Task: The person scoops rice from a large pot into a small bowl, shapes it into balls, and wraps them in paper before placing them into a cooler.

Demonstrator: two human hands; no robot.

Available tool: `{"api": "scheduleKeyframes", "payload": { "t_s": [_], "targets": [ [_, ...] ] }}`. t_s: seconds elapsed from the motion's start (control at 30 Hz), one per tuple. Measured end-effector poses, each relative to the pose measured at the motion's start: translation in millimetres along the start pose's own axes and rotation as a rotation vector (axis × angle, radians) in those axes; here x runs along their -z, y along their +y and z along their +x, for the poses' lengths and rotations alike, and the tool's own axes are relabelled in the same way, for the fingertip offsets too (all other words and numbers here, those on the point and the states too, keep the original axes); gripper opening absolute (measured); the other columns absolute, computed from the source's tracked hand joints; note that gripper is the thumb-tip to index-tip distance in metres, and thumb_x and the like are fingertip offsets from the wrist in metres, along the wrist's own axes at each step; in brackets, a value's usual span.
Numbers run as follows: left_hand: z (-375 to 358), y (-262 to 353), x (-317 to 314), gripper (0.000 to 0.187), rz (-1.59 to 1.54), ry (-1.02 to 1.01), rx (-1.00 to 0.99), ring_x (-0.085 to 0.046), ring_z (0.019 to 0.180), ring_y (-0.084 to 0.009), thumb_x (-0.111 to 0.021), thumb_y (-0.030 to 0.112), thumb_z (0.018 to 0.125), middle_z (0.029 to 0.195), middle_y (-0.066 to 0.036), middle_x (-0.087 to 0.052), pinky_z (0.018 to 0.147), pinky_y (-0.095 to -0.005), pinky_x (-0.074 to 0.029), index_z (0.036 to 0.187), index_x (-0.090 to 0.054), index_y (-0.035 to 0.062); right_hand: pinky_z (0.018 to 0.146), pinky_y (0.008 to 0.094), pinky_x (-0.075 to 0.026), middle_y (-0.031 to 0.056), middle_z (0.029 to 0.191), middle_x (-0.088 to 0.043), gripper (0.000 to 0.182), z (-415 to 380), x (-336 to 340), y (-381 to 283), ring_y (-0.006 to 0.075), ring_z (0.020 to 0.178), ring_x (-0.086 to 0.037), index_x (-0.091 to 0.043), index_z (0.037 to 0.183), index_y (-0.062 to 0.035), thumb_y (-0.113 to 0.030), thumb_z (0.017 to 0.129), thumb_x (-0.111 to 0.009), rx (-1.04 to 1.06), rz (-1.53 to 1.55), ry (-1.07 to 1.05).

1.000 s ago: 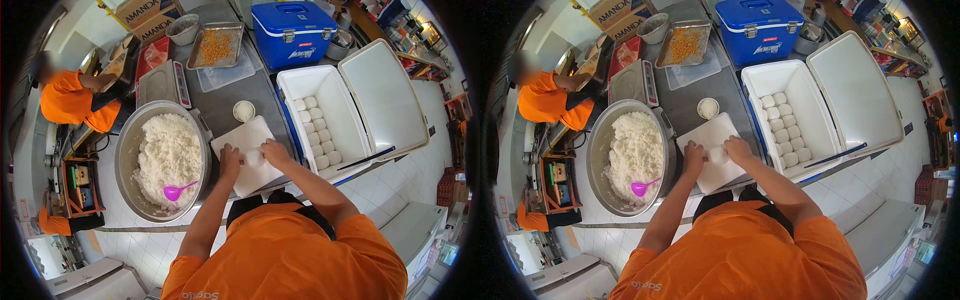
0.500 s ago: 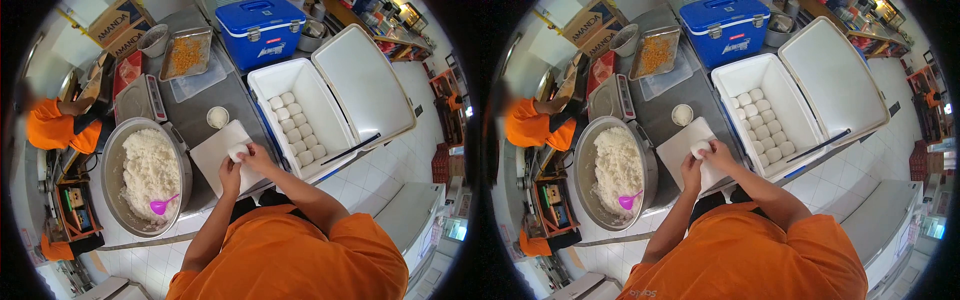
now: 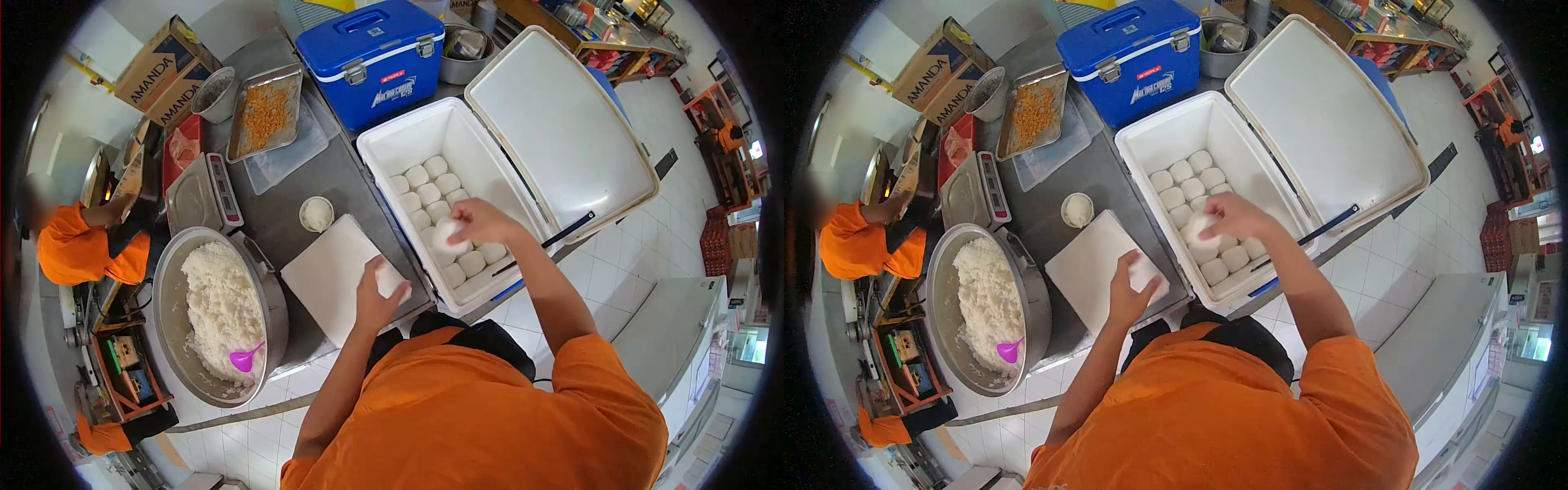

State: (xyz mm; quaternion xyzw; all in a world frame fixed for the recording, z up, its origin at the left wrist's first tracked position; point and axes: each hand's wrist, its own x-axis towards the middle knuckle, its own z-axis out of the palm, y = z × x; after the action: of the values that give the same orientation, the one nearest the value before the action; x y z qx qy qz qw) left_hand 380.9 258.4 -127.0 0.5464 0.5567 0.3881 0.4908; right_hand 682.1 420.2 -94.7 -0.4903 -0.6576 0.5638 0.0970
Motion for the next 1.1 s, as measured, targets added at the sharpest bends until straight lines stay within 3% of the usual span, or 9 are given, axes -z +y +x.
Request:
{"api": "scheduleKeyframes", "payload": {
  "t_s": [0.03, 0.17, 0.23, 0.33, 0.5, 0.67, 0.8, 0.87, 1.1],
  "targets": [
    [-5, -24, 1, 0.085, 0.596, 0.135, -0.066, -0.039, 0.148, -0.0418, -0.078, 0.027, 0.092, 0.160, -0.027, -0.038, 0.122, -0.0587, -0.030, 0.159, -0.029, 0.0061, 0.079, 0.0323, -0.053, 0.0059, 0.098, -0.068, 0.046, 15, 7, 23, 0.0160, 0.092, -0.064, -0.066, 0.102, -0.0023, -0.014, 0.069, -0.095, -0.002, 0.003, -0.005],
    [-24, -64, 0, 0.094, 1.074, 0.055, 0.171, -0.009, 0.160, -0.0435, -0.063, 0.058, 0.097, 0.173, -0.024, -0.007, 0.122, -0.0704, -0.016, 0.165, -0.024, 0.0062, 0.083, 0.0412, -0.055, 0.0172, 0.108, -0.072, 0.063, 95, -20, 153, 0.0311, 0.099, -0.068, -0.070, 0.110, -0.0021, -0.029, 0.060, -0.099, -0.053, -0.633, -0.056],
    [-28, -63, 5, 0.092, 1.045, 0.036, 0.160, -0.011, 0.159, -0.0443, -0.065, 0.055, 0.097, 0.173, -0.024, -0.010, 0.122, -0.0697, -0.016, 0.164, -0.026, 0.0062, 0.086, 0.0438, -0.055, 0.0201, 0.114, -0.072, 0.069, 111, -38, 188, 0.0360, 0.103, -0.069, -0.072, 0.113, -0.0026, -0.033, 0.058, -0.099, -0.098, -0.798, -0.167],
    [-39, -57, 24, 0.086, 0.977, 0.066, 0.087, -0.019, 0.157, -0.0458, -0.068, 0.048, 0.096, 0.170, -0.025, -0.019, 0.122, -0.0673, -0.019, 0.161, -0.032, 0.0060, 0.093, 0.0451, -0.055, 0.0206, 0.124, -0.071, 0.054, 131, -54, 214, 0.0371, 0.111, -0.068, -0.072, 0.121, -0.0036, -0.025, 0.074, -0.087, -0.113, -0.782, -0.323],
    [-69, -76, 54, 0.085, 0.951, 0.239, -0.076, -0.037, 0.146, -0.0454, -0.081, 0.029, 0.088, 0.158, -0.026, -0.038, 0.119, -0.0577, -0.030, 0.156, -0.036, 0.0029, 0.099, 0.0453, -0.054, 0.0196, 0.131, -0.069, 0.039, 131, -47, 239, 0.0371, 0.112, -0.069, -0.071, 0.126, -0.0017, -0.007, 0.091, -0.055, -0.250, -0.699, -0.397],
    [36, -79, 84, 0.127, 0.407, 0.750, 0.011, -0.035, 0.149, -0.0426, -0.097, 0.020, 0.069, 0.162, -0.027, -0.031, 0.123, -0.0512, -0.030, 0.162, -0.014, 0.0005, 0.103, 0.0475, -0.051, 0.0263, 0.130, -0.067, 0.057, 109, -39, 165, 0.0404, 0.121, -0.064, -0.055, 0.143, -0.0001, -0.010, 0.088, -0.067, -0.319, -0.567, -0.163],
    [119, -55, 120, 0.135, 0.449, 0.646, -0.043, -0.037, 0.148, -0.0392, -0.100, 0.016, 0.062, 0.162, -0.025, -0.033, 0.123, -0.0465, -0.032, 0.164, -0.013, 0.0012, 0.104, 0.0481, -0.051, 0.0283, 0.132, -0.065, 0.068, 100, -44, 138, 0.0441, 0.123, -0.063, -0.042, 0.150, -0.0012, -0.010, 0.088, -0.069, -0.175, -0.535, 0.123],
    [141, -66, 135, 0.137, 0.426, 0.579, -0.088, -0.040, 0.147, -0.0377, -0.101, 0.012, 0.059, 0.162, -0.024, -0.035, 0.121, -0.0456, -0.036, 0.164, -0.013, 0.0019, 0.102, 0.0428, -0.053, 0.0205, 0.126, -0.070, 0.066, 88, -48, 125, 0.0363, 0.116, -0.067, -0.045, 0.149, -0.0067, -0.009, 0.089, -0.073, 0.030, -0.318, 0.350],
    [113, -75, 127, 0.122, 0.210, 0.534, -0.140, -0.056, 0.131, -0.0324, -0.100, 0.008, 0.059, 0.146, -0.021, -0.050, 0.113, -0.0428, -0.046, 0.156, -0.026, 0.0053, 0.089, 0.0367, -0.056, 0.0171, 0.123, -0.071, 0.058, 20, -32, 83, 0.0212, 0.107, -0.069, -0.045, 0.147, -0.0072, -0.007, 0.095, -0.069, 0.061, 0.128, 0.430]
  ]
}}
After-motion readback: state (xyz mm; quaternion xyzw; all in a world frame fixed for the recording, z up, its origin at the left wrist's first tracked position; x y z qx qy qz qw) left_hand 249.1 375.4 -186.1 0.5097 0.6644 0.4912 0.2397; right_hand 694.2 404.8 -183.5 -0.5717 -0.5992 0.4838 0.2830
